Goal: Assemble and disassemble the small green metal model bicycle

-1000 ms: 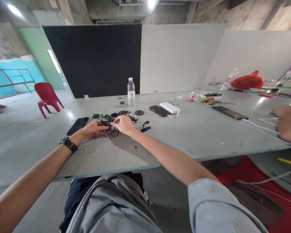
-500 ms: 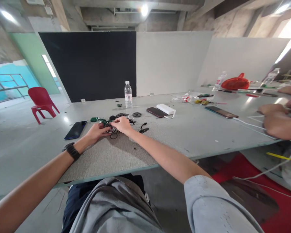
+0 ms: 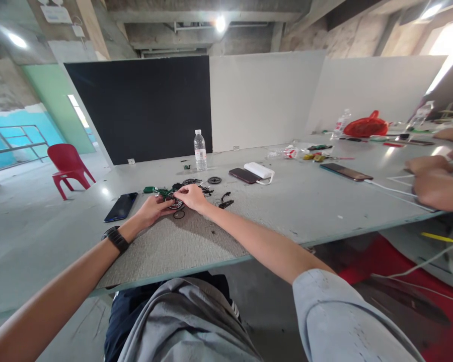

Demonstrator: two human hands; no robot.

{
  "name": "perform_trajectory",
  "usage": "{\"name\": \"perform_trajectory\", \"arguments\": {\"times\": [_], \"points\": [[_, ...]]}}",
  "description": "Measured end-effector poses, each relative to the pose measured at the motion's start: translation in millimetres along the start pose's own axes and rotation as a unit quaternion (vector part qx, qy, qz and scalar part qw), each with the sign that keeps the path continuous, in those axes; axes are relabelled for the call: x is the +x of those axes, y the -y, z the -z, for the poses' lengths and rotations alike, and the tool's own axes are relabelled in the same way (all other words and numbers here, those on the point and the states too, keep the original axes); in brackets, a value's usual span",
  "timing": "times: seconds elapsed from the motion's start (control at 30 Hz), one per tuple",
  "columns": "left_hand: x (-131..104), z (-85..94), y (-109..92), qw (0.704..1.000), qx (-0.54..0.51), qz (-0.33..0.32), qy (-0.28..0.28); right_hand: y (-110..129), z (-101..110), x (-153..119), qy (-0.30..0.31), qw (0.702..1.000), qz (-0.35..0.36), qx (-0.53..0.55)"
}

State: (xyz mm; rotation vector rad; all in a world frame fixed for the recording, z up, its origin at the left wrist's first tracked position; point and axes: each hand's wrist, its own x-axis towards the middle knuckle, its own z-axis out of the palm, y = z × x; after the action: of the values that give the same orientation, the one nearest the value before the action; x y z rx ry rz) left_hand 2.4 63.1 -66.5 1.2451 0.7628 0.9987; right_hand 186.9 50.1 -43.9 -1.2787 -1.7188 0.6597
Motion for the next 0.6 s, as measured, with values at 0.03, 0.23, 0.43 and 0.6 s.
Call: {"name": "perform_trajectory", "arguments": {"times": [0.03, 0.23, 0.43, 0.6], "points": [[-0.2, -0.3, -0.3, 1.0, -0.003, -0.001, -0.001, 0.8, -0.1, -0.2, -0.002, 1.0, 0.003, 0.001], [-1.2, -1.8, -3.0, 1.0, -0.008, 0.004, 0.001, 2.0, -1.2, -0.8, -0.014, 1.0, 0.021, -0.004], [0.7, -0.3, -1.4, 1.0, 0.009, 0.006, 0.002, 1.4, -1.9, -1.9, -0.017, 0.999, 0.027, -0.006], [2.0, 1.9, 0.4, 1.0, 0.008, 0.004, 0.006, 0.8, -2.9, -1.9, -0.011, 1.0, 0.017, -0.002]]}}
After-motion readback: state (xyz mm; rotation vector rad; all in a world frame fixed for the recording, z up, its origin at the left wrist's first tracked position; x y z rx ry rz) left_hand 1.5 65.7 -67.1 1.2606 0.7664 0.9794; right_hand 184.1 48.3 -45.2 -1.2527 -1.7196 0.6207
